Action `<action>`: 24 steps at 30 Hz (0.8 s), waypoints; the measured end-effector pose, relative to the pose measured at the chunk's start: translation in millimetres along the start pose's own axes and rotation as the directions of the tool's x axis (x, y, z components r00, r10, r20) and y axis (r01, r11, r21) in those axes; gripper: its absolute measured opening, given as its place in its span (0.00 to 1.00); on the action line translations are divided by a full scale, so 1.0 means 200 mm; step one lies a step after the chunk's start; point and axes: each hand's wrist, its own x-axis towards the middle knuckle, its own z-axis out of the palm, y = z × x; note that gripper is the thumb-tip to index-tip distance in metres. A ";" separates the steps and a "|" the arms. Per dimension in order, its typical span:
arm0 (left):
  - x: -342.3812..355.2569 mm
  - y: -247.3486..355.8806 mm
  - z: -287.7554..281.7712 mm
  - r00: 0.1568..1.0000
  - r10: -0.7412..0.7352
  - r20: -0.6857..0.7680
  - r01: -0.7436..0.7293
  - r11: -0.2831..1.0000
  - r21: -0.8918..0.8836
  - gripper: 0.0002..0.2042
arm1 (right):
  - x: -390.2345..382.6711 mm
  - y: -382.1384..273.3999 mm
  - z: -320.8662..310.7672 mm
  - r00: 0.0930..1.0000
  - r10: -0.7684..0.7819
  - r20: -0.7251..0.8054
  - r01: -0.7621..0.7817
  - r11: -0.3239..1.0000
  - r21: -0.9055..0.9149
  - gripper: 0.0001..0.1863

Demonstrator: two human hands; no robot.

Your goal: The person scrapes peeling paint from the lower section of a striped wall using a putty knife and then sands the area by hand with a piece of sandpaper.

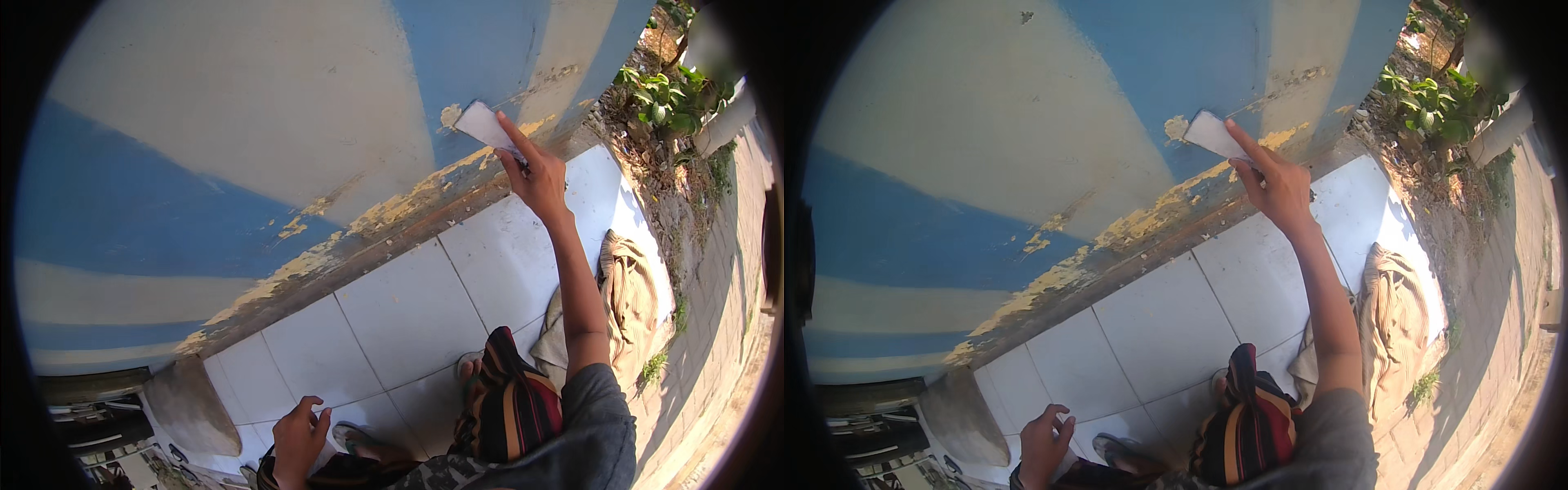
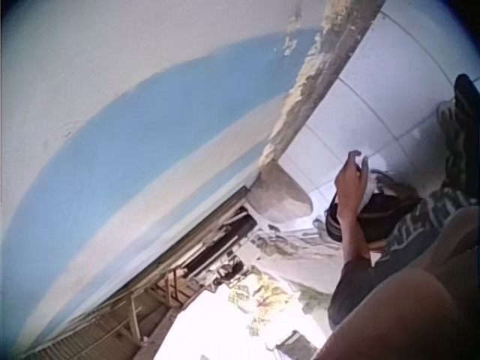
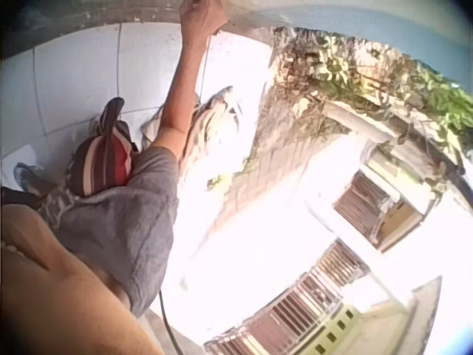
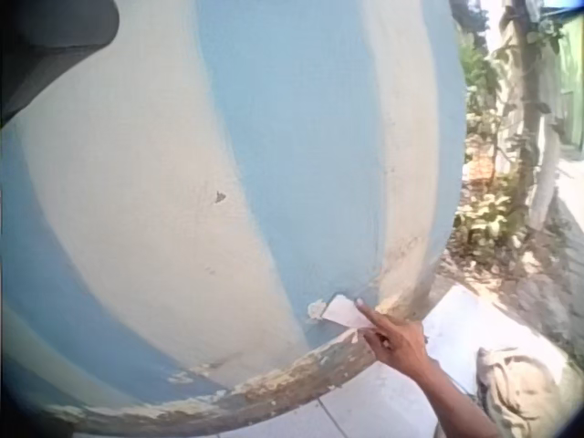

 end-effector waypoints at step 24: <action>-0.01 0.00 -0.01 0.999 0.000 0.034 0.002 0.999 -0.052 0.09 | -0.01 -0.08 0.05 0.998 0.037 0.057 -0.035 0.999 -0.039 0.33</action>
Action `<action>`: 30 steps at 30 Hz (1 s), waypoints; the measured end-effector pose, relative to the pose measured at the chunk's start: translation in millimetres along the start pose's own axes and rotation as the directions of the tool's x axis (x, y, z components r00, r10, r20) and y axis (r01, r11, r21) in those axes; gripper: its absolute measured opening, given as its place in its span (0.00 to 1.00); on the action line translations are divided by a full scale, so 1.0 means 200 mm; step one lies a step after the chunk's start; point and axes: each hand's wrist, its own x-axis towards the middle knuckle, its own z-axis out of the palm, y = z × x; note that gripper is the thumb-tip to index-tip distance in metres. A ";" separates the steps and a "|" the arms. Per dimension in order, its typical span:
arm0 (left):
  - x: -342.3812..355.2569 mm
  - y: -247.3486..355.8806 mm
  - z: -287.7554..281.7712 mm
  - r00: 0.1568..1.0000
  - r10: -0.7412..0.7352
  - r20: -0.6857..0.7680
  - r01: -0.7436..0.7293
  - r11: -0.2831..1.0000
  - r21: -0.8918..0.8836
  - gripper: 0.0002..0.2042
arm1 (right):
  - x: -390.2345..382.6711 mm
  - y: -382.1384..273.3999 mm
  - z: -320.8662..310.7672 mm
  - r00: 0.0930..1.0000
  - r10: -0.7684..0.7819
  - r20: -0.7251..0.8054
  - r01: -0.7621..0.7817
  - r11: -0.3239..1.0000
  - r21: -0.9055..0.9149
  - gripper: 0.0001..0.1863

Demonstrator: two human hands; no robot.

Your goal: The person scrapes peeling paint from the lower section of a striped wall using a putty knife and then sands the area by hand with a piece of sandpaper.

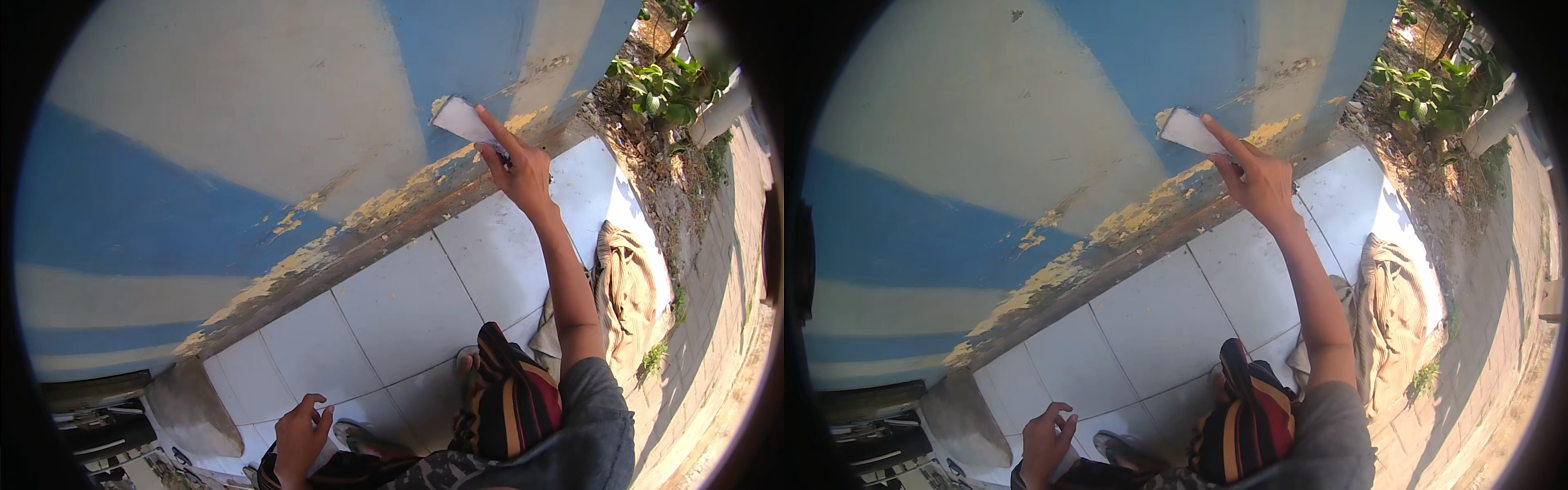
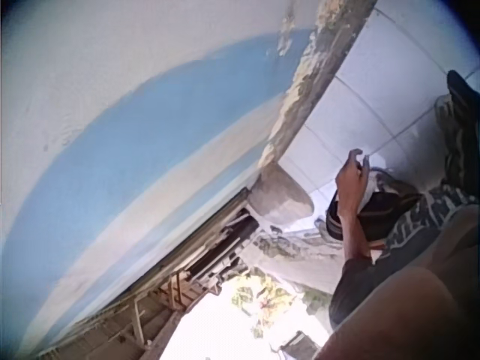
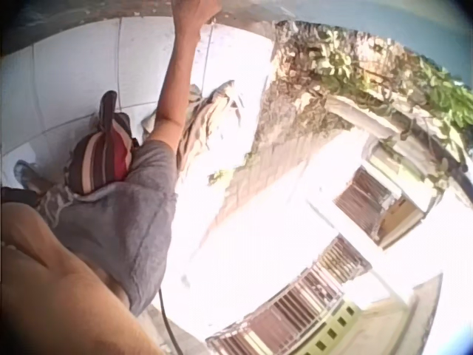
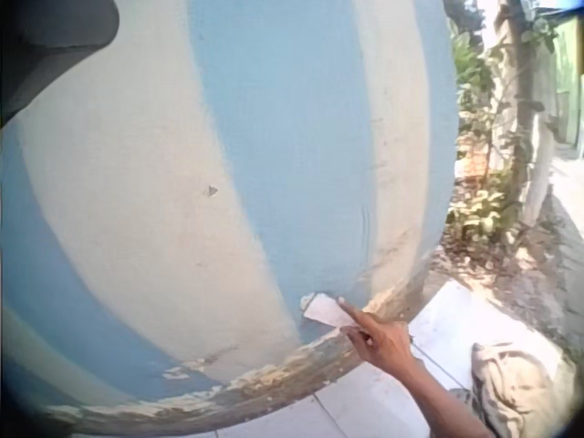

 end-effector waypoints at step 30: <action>-0.04 -0.06 -0.01 0.996 -0.001 -0.090 0.008 0.997 0.076 0.10 | -0.17 -0.02 0.06 0.953 0.300 0.030 -0.294 0.902 0.316 0.32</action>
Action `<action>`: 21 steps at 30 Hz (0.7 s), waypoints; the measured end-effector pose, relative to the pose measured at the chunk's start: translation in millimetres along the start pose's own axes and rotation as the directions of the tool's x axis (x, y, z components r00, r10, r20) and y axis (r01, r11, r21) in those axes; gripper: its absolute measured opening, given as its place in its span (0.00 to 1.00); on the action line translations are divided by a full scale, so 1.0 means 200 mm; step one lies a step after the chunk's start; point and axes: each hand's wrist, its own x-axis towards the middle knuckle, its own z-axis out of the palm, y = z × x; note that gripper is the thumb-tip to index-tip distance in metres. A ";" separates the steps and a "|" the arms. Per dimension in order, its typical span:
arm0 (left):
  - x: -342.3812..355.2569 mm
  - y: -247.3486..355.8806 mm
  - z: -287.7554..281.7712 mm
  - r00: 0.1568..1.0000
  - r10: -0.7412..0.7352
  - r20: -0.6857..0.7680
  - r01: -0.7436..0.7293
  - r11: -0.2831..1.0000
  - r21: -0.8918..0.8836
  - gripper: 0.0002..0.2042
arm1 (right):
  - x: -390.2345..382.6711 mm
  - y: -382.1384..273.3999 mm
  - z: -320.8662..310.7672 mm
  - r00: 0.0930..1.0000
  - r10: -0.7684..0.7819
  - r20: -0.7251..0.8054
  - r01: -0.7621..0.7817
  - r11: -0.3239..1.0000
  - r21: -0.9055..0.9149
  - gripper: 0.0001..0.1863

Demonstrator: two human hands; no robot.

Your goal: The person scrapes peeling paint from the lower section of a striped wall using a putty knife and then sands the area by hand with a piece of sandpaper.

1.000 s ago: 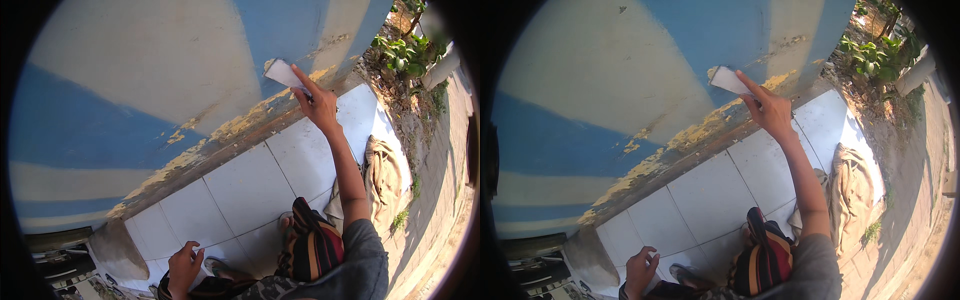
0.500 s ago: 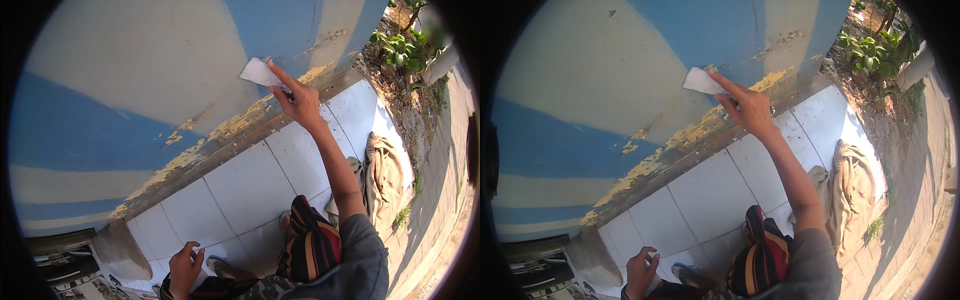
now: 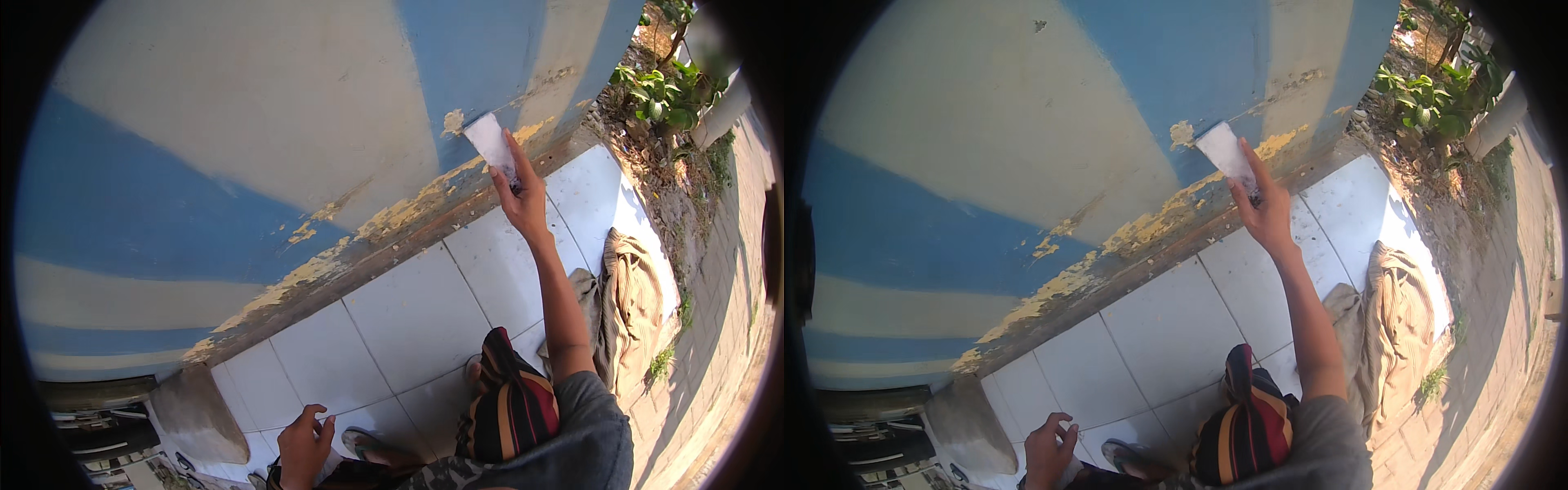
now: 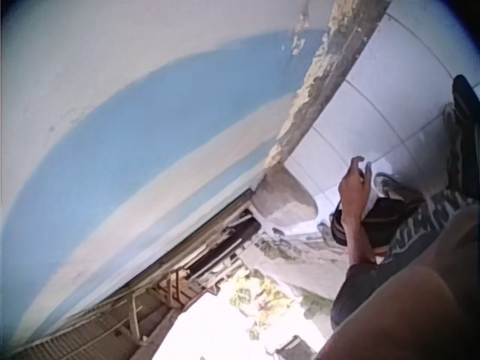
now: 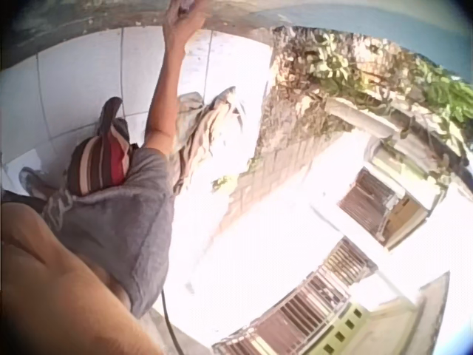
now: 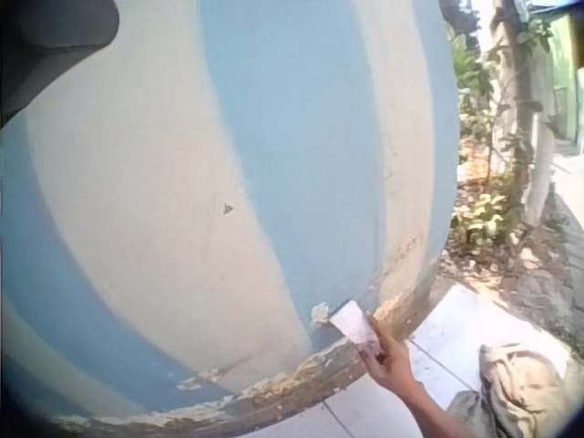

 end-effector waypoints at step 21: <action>0.04 -0.11 0.06 0.995 0.025 0.100 -0.024 1.000 -0.013 0.09 | -0.05 -0.27 0.27 0.984 0.141 -0.108 -0.118 0.973 0.197 0.26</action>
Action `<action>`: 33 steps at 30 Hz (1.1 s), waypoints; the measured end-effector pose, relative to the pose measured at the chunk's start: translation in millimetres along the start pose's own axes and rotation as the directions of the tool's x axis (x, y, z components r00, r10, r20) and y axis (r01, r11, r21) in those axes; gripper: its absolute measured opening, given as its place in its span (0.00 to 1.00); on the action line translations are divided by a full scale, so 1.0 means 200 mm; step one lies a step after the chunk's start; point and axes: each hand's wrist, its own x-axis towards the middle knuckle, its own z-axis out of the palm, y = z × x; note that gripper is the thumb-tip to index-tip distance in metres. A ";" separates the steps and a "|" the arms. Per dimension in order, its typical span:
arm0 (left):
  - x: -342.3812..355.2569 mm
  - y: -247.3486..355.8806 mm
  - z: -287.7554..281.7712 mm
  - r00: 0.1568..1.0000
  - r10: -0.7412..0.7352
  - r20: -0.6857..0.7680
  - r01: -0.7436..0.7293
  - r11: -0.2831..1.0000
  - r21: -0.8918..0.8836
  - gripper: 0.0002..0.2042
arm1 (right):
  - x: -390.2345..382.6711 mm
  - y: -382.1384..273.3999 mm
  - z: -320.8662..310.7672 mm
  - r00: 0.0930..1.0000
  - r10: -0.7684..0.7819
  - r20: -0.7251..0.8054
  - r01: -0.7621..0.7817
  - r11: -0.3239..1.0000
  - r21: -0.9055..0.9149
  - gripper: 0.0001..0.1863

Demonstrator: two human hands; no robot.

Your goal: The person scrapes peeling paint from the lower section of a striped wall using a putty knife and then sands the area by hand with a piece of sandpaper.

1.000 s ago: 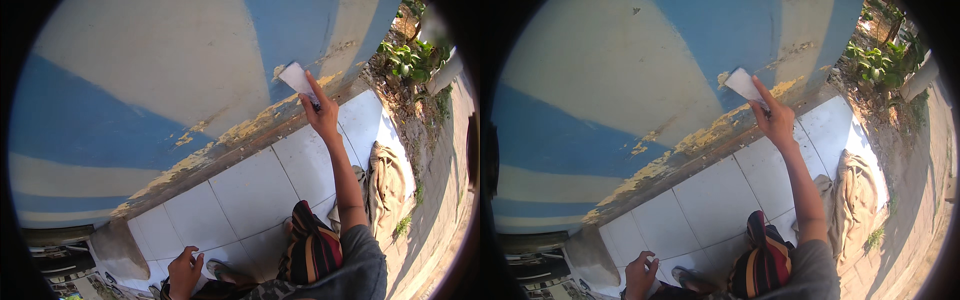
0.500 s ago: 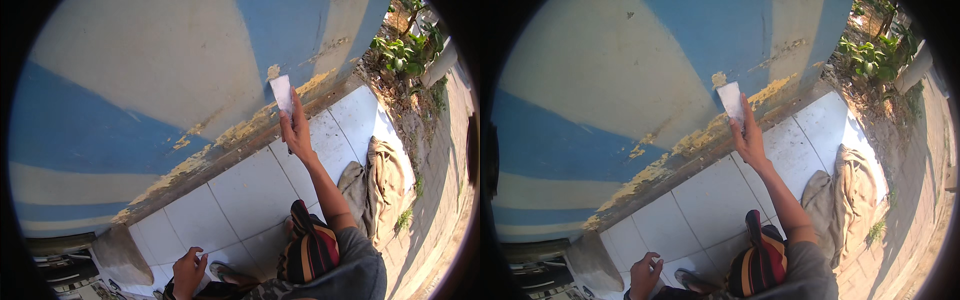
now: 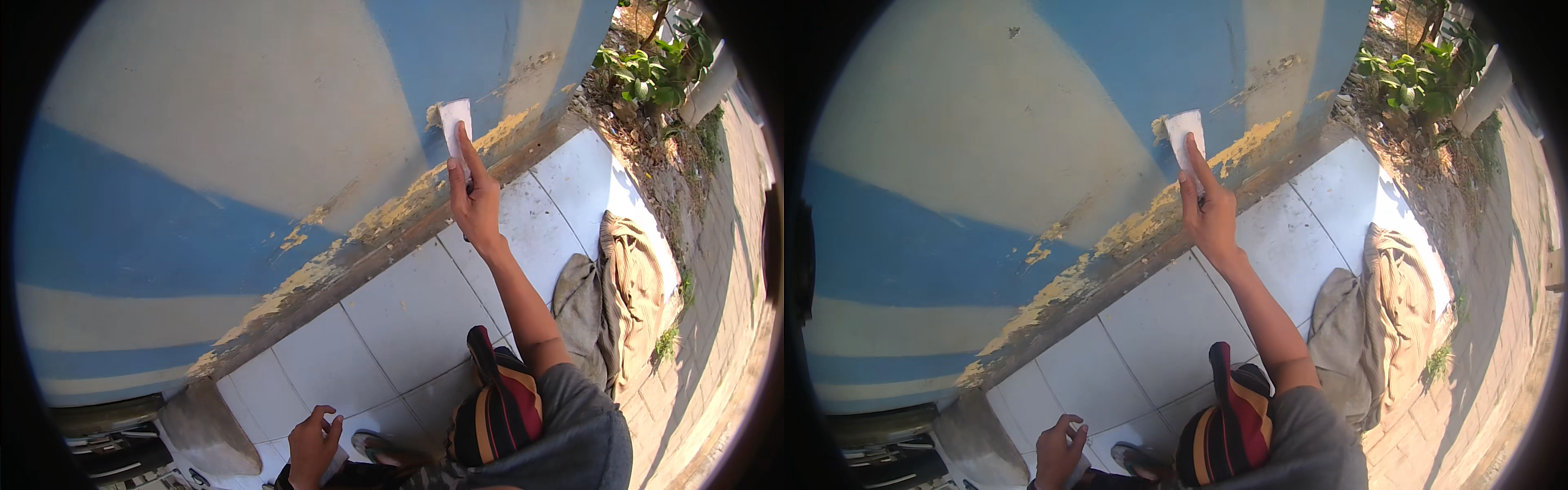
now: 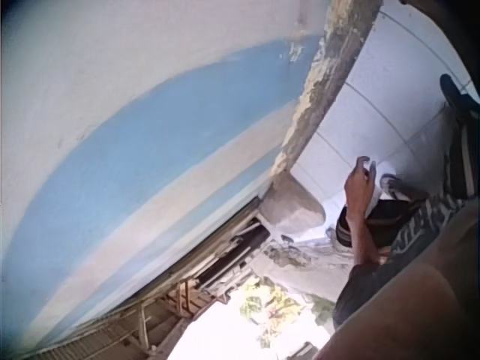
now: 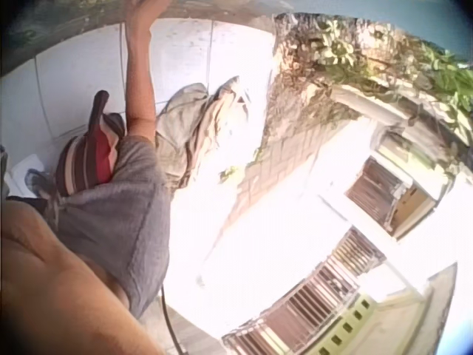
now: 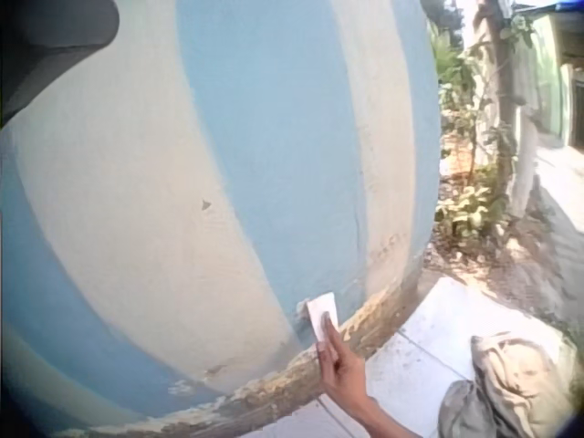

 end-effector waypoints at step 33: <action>0.03 0.06 0.02 0.999 0.013 0.030 -0.011 0.999 -0.041 0.10 | -0.06 0.04 0.02 0.999 -0.045 -0.002 0.045 0.998 0.044 0.26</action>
